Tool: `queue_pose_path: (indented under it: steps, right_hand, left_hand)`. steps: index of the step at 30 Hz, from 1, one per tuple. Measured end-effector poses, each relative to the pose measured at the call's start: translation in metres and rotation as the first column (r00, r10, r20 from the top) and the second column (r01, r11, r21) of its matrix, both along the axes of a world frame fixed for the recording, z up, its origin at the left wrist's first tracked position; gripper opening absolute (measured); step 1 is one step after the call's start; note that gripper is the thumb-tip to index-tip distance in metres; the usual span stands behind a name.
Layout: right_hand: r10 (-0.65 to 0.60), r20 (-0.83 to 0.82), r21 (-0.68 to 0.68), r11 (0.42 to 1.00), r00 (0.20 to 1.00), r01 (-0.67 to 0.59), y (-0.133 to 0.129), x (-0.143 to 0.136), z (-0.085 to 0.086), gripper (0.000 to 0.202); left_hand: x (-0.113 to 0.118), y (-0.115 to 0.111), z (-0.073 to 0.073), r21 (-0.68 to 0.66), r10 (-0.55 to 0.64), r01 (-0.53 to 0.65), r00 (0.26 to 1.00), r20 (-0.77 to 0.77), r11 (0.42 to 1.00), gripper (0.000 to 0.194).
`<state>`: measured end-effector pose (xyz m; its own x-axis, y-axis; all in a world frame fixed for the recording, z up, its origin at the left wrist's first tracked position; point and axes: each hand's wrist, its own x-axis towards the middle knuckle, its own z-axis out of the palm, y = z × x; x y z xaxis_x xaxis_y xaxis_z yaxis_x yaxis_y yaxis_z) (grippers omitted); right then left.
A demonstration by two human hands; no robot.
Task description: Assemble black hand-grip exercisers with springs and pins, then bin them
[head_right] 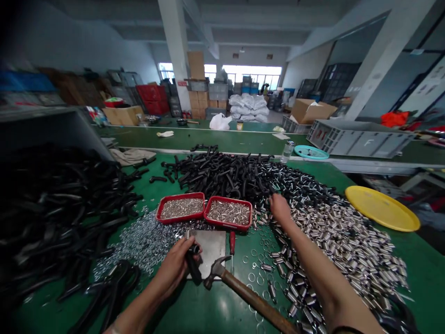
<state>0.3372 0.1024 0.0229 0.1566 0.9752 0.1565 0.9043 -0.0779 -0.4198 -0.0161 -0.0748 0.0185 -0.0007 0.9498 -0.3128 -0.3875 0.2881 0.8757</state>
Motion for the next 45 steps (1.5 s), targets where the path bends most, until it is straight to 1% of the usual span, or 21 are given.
queue_pose_path:
  steps: [3,5,6,8,10,11,14,18,20,22,25,28,30,32,35,38,39,40,41,43,45]
  right_hand:
    - [0.017,-0.087,-0.042,0.999,0.996,-0.02,-0.026,-0.021,0.004,0.043]
    - [0.158,-0.167,-0.073,0.982,0.973,-0.172,-0.058,-0.052,0.005,0.043]
    - [0.33,-0.256,-0.067,0.932,0.909,-0.357,-0.077,-0.071,0.006,0.039]
    - [0.64,-0.3,0.015,0.745,0.708,-0.667,-0.113,-0.11,0.012,0.027]
    - [0.743,-0.262,0.07,0.651,0.616,-0.756,-0.138,-0.142,0.02,0.022]
    - [0.766,-0.238,0.075,0.628,0.598,-0.775,-0.145,-0.153,0.024,0.022]
    - [0.773,-0.213,0.042,0.618,0.598,-0.785,-0.15,-0.172,0.033,0.021]
    - [0.685,-0.315,0.033,0.7,0.657,-0.713,-0.152,-0.178,0.037,0.015]
    - [0.622,-0.404,0.046,0.746,0.671,-0.664,-0.157,-0.18,0.037,0.023]
    - [0.576,-0.468,0.059,0.777,0.67,-0.627,-0.163,-0.179,0.036,0.022]
    - [0.588,-0.479,0.137,0.784,0.652,-0.606,-0.169,-0.174,0.033,0.01]
    - [0.588,-0.538,0.207,0.786,0.604,-0.582,-0.171,-0.173,0.025,0.012]
    - [0.441,-0.73,0.131,0.84,0.522,-0.527,-0.172,-0.177,0.017,0.017]
    - [0.187,-0.919,-0.016,0.862,0.348,-0.507,-0.173,-0.186,0.008,0.025]
    - [-0.154,-0.986,-0.163,0.787,0.067,-0.594,-0.174,-0.198,0.001,0.037]
    - [-0.34,-0.938,-0.198,0.69,-0.07,-0.696,-0.175,-0.201,0.0,0.037]
    - [-0.335,-0.939,-0.189,0.69,-0.077,-0.698,-0.175,-0.201,0.001,0.036]
    - [-0.281,-0.958,-0.17,0.716,-0.057,-0.677,-0.174,-0.2,0.001,0.034]
    - [-0.176,-0.984,-0.136,0.763,0.0,-0.632,-0.174,-0.199,0.001,0.031]
    - [0.14,-0.967,0.008,0.853,0.214,-0.522,-0.174,-0.196,-0.001,0.025]
    - [0.446,-0.781,0.228,0.855,0.438,-0.465,-0.175,-0.194,-0.005,0.015]
  left_hand:
    - [0.001,0.01,0.001,-0.016,0.106,-0.105,0.989,0.104,0.994,0.042]
    - [0.005,0.016,0.001,-0.004,0.114,-0.114,0.988,0.107,0.993,0.042]
    - [0.008,0.018,0.001,0.013,0.1,-0.101,0.992,0.084,0.995,0.041]
    - [0.011,0.019,0.003,0.077,0.057,-0.056,0.998,-0.017,0.995,0.038]
    - [0.012,0.017,0.007,0.165,0.03,-0.002,0.986,-0.166,0.986,0.036]
    - [0.01,0.015,0.009,0.206,0.03,0.021,0.969,-0.245,0.978,0.035]
    - [0.002,0.01,0.014,0.269,0.045,0.08,0.903,-0.428,0.96,0.031]
    - [-0.005,0.008,0.015,0.284,0.048,0.129,0.839,-0.542,0.95,0.028]
    - [-0.005,0.008,0.015,0.272,0.049,0.113,0.85,-0.525,0.956,0.029]
    - [-0.003,0.008,0.016,0.232,0.028,0.086,0.893,-0.45,0.969,0.032]
    - [-0.001,0.007,0.019,0.172,-0.023,0.084,0.943,-0.331,0.982,0.036]
    - [-0.001,0.006,0.021,0.18,-0.041,0.115,0.928,-0.371,0.977,0.034]
    - [-0.001,0.005,0.02,0.205,-0.035,0.145,0.887,-0.461,0.968,0.029]
    - [-0.001,0.006,0.019,0.26,0.023,0.156,0.817,-0.576,0.953,0.025]
    - [-0.003,0.009,0.017,0.355,0.143,0.187,0.675,-0.724,0.916,0.019]
    - [-0.008,0.013,0.015,0.364,0.14,0.244,0.627,-0.767,0.899,0.019]
    - [-0.009,0.014,0.015,0.361,0.131,0.252,0.63,-0.766,0.898,0.02]
    - [-0.011,0.014,0.015,0.36,0.127,0.25,0.639,-0.759,0.899,0.021]
    - [-0.011,0.014,0.015,0.362,0.125,0.24,0.654,-0.746,0.901,0.021]
    - [-0.012,0.012,0.017,0.363,0.12,0.204,0.706,-0.698,0.909,0.022]
    - [-0.01,0.009,0.02,0.371,0.133,0.164,0.743,-0.656,0.914,0.023]
